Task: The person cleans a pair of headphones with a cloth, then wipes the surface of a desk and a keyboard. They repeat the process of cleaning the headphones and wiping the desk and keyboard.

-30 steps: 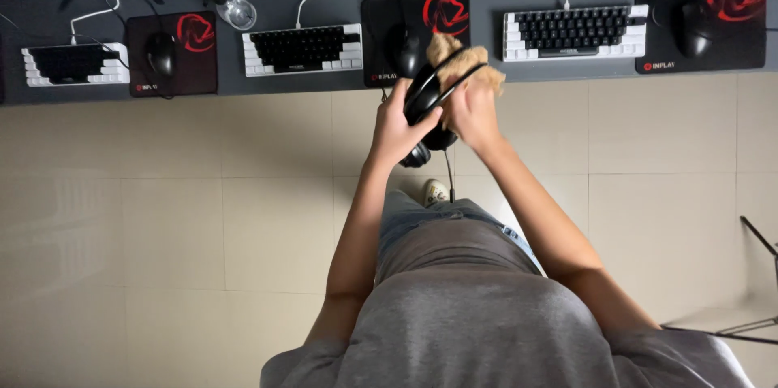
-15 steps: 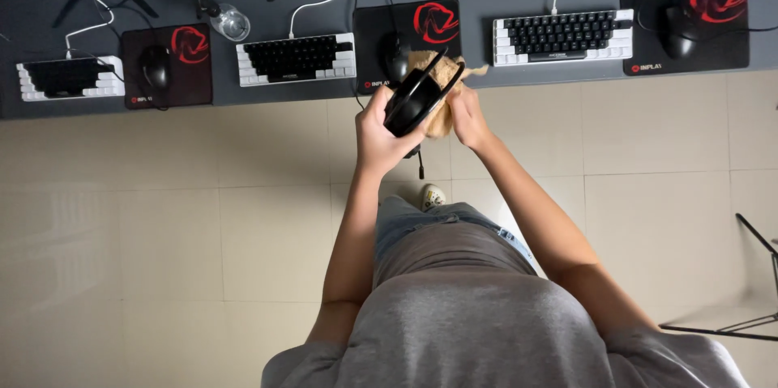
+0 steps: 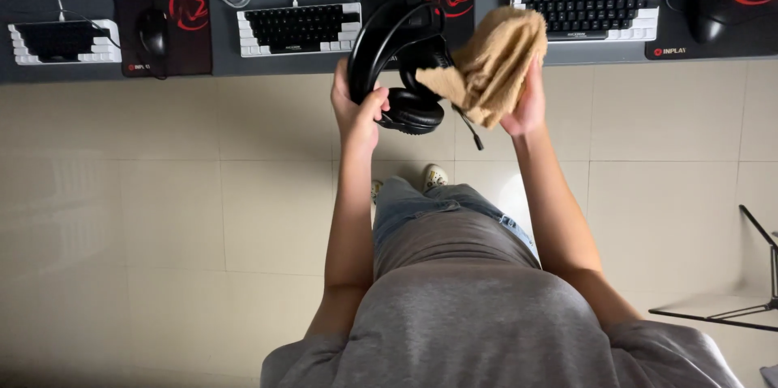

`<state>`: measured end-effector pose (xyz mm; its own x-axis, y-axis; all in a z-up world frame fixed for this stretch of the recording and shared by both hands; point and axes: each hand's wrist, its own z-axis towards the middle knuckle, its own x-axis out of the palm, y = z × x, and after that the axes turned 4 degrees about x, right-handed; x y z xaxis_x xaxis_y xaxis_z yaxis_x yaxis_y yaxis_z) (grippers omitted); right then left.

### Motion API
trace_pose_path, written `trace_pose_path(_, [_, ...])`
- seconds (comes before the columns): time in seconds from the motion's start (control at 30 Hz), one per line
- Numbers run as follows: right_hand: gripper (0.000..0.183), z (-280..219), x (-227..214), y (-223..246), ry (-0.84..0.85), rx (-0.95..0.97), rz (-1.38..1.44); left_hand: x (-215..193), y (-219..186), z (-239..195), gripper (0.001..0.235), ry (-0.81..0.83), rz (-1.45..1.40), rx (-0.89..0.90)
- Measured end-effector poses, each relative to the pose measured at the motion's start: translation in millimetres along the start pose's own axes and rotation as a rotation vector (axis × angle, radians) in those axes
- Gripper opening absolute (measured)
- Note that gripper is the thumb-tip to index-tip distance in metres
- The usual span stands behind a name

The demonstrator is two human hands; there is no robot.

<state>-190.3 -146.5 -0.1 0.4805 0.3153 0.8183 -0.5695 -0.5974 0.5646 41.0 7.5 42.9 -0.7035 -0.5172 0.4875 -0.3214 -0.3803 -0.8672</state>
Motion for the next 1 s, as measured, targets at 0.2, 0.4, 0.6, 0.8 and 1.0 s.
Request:
trace_pose_path(0.2, [0.052,-0.9,-37.5,-51.5,0.090,0.195,-0.877,-2.6,-8.1,7.4,0.050,0.044,-0.143,0.057])
trace_pose_path(0.4, [0.040,7.3,-17.6,-67.5,-0.055,0.073,-1.353,-13.0,-2.2,11.2,0.041,-0.062,-0.141,0.103])
trace_pose_path(0.6, [0.042,-15.0,-7.8,-66.3,-0.058,0.161,-1.426,-37.7,-8.0,18.7,0.040,-0.223,-0.154,0.103])
trace_pose_path(0.8, [0.043,-9.3,-115.2,-92.2,-0.250,0.168,-0.765,-54.5,8.0,10.3,0.039,-0.103,-0.117,-0.031])
trace_pose_path(1.0, [0.073,-11.2,-100.1,-64.0,0.140,0.361,-0.318,-59.0,-18.3,5.9,0.060,0.022,-0.235,-0.147])
